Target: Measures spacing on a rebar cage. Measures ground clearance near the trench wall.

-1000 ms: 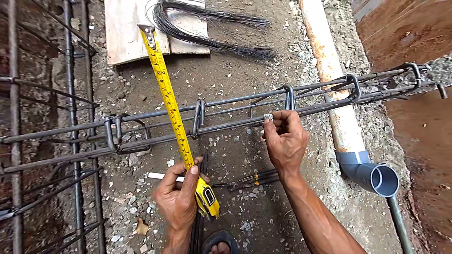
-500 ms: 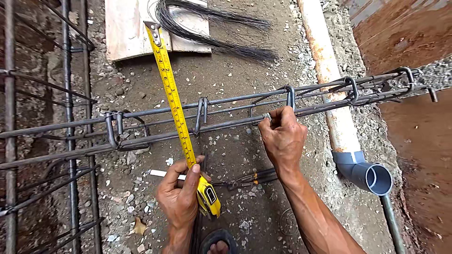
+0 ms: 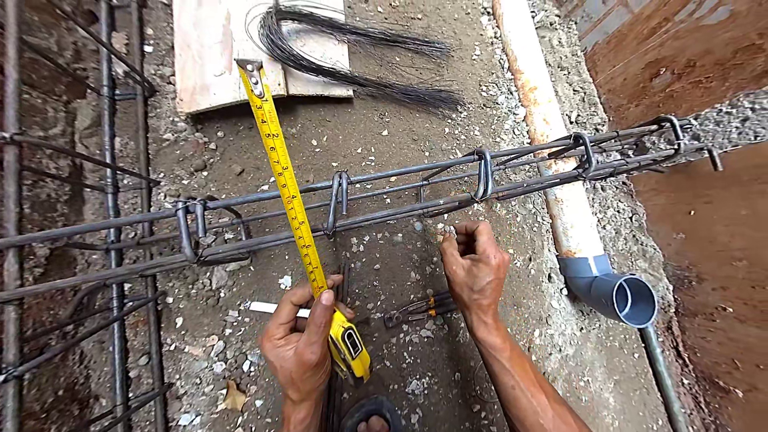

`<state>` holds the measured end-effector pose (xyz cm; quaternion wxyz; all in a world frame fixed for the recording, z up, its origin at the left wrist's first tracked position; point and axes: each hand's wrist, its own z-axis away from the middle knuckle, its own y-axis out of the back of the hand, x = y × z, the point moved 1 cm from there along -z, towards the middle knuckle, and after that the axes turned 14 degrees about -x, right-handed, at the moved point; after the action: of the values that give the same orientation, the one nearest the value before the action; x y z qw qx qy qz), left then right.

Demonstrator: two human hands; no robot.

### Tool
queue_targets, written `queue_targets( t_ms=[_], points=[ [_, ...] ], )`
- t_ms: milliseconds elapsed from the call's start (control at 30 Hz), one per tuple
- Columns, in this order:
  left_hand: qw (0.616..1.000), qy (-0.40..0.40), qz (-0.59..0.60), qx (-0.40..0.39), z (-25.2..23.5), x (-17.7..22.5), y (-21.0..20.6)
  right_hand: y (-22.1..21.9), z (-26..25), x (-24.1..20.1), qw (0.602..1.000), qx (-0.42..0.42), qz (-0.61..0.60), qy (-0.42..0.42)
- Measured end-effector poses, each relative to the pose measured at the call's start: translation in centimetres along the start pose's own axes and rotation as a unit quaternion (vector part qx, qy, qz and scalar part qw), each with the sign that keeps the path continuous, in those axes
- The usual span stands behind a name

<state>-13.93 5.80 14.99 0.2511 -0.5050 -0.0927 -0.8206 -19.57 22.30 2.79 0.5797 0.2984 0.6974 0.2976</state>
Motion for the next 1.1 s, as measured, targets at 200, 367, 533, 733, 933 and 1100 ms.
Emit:
queue_targets(
  t_ms=[200, 367, 533, 733, 933, 1100],
  points=[
    [0.956, -0.262, 0.015, -0.13, -2.7, -11.3, 5.4, 1.2, 3.4, 3.8, 0.974, -0.212, 0.052, -0.067],
    [0.947, -0.225, -0.008, -0.228, -1.3, -10.2, 3.4, 3.4, 8.0, 6.2, 0.806, -0.57, 0.062, -0.147],
    [0.919, -0.205, -0.003, -0.337, -0.4, -10.0, 0.3, 6.3, 10.0, 6.6, 0.762, -0.643, 0.043, -0.063],
    [0.897, -0.182, 0.003, -0.403, 1.7, -10.5, -3.2, 11.3, 10.1, 7.1, 0.834, -0.546, -0.072, -0.017],
    [0.878, -0.103, -0.045, -0.465, 5.2, -12.5, -6.7, 18.4, 9.4, 7.4, 0.839, -0.463, -0.278, -0.071],
    [0.843, -0.081, -0.074, -0.526, 7.5, -14.0, -10.5, 23.7, 11.9, 9.2, 0.836, -0.483, -0.251, -0.071]
  ],
)
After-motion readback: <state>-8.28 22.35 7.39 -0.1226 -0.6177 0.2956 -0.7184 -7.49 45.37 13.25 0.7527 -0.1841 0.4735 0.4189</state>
